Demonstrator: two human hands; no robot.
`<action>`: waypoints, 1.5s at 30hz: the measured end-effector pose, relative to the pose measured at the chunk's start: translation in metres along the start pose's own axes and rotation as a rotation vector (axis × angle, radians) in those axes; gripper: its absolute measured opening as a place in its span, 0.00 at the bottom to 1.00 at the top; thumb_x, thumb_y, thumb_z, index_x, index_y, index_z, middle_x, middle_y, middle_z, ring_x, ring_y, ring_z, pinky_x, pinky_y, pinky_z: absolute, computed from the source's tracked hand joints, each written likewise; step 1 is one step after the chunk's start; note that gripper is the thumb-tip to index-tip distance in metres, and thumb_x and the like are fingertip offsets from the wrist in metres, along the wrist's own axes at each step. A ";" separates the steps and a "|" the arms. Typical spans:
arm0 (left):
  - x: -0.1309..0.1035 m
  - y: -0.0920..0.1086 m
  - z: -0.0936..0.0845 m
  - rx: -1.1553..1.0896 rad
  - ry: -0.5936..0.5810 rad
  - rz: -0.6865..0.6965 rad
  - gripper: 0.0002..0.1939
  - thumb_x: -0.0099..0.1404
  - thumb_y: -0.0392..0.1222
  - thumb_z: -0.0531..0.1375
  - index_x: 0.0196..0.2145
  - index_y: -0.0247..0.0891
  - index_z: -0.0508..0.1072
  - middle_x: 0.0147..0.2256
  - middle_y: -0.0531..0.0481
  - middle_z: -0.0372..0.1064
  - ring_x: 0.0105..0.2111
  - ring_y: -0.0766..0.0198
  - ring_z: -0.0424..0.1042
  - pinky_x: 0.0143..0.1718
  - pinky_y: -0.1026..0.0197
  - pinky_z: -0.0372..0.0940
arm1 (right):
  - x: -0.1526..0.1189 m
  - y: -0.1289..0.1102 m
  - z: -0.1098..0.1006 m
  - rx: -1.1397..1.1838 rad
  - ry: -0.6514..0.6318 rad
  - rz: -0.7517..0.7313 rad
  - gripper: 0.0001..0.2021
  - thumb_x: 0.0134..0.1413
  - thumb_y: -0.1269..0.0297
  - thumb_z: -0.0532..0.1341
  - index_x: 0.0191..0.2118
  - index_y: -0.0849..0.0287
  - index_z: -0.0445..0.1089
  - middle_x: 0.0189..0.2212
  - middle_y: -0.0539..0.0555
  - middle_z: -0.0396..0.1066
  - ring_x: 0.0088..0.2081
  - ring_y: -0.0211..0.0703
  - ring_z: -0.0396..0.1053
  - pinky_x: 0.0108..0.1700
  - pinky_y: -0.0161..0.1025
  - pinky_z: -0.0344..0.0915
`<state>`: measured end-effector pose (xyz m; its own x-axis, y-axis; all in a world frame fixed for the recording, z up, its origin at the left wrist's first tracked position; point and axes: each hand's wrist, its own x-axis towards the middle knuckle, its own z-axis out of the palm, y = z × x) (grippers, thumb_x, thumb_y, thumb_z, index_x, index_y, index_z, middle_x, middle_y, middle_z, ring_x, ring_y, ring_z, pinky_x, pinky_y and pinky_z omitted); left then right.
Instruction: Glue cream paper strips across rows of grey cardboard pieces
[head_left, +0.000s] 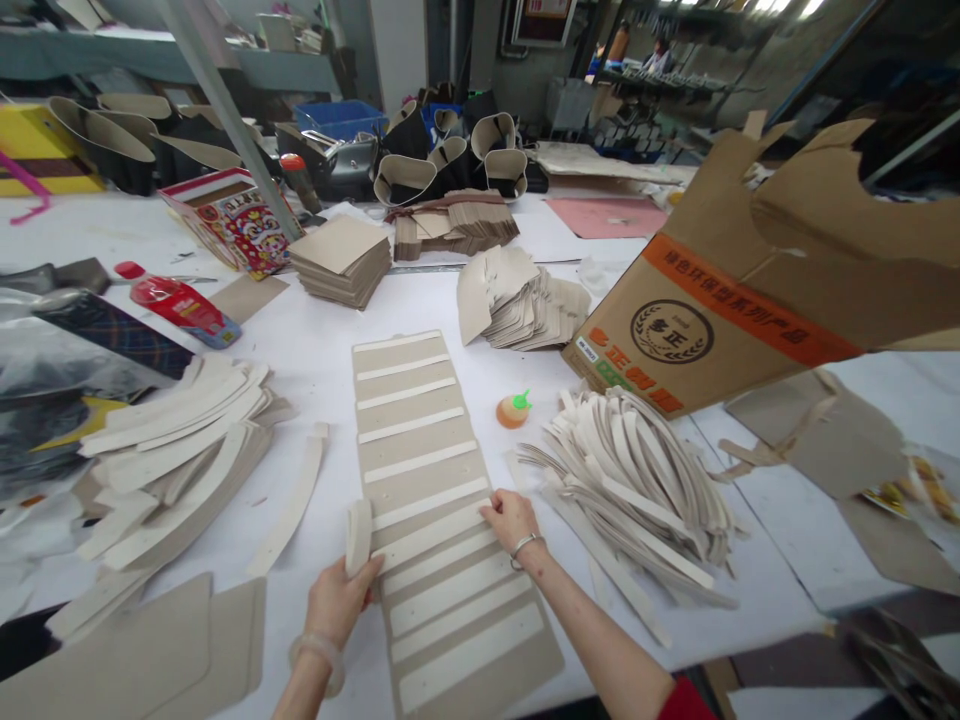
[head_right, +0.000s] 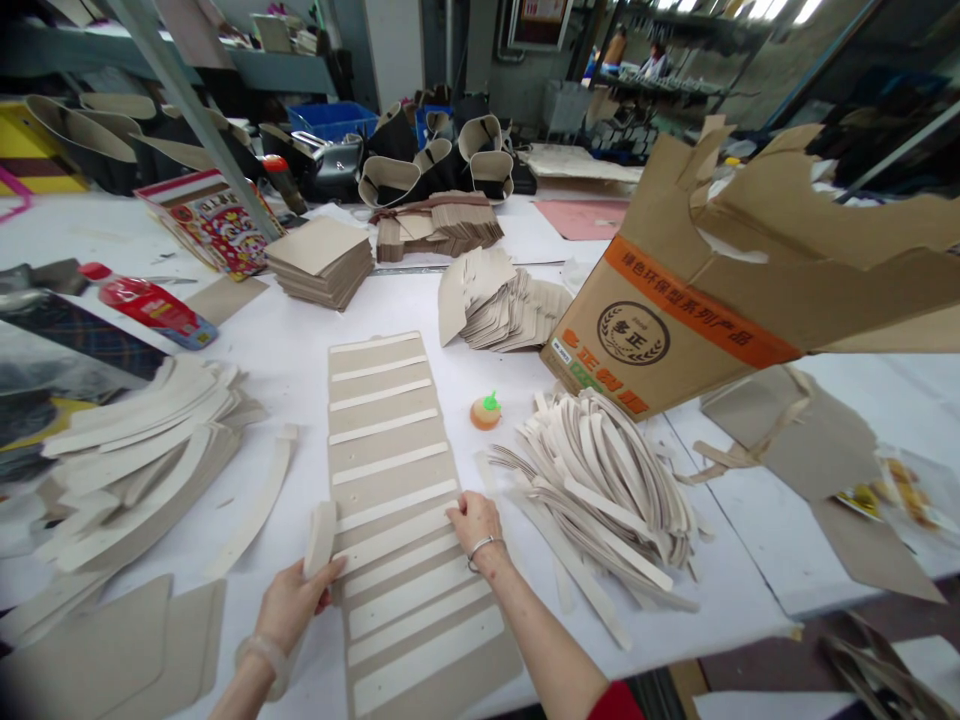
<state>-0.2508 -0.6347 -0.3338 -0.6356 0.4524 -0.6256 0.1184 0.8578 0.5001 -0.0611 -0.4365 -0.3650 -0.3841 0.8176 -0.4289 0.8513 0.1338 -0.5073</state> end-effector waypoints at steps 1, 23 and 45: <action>0.001 -0.001 0.001 0.009 0.006 0.008 0.21 0.52 0.60 0.53 0.18 0.39 0.66 0.14 0.51 0.66 0.19 0.58 0.67 0.27 0.59 0.59 | 0.000 0.000 0.000 -0.003 0.000 -0.007 0.09 0.43 0.62 0.58 0.19 0.57 0.63 0.16 0.46 0.63 0.23 0.35 0.59 0.27 0.31 0.50; 0.012 -0.016 0.012 0.022 0.087 0.004 0.17 0.57 0.50 0.54 0.27 0.33 0.73 0.18 0.49 0.69 0.25 0.62 0.70 0.27 0.64 0.58 | 0.003 0.006 0.003 -0.084 -0.057 -0.106 0.12 0.46 0.57 0.54 0.19 0.56 0.60 0.16 0.48 0.64 0.22 0.38 0.61 0.27 0.34 0.51; 0.022 -0.024 0.017 -0.044 0.091 -0.075 0.16 0.56 0.51 0.56 0.22 0.36 0.72 0.16 0.52 0.68 0.20 0.65 0.68 0.23 0.66 0.58 | 0.004 0.006 0.004 -0.110 -0.063 -0.094 0.13 0.46 0.55 0.54 0.18 0.56 0.58 0.16 0.48 0.64 0.22 0.38 0.61 0.27 0.33 0.50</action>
<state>-0.2548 -0.6412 -0.3693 -0.7086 0.3613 -0.6061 0.0353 0.8761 0.4809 -0.0586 -0.4349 -0.3728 -0.4826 0.7625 -0.4310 0.8432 0.2712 -0.4642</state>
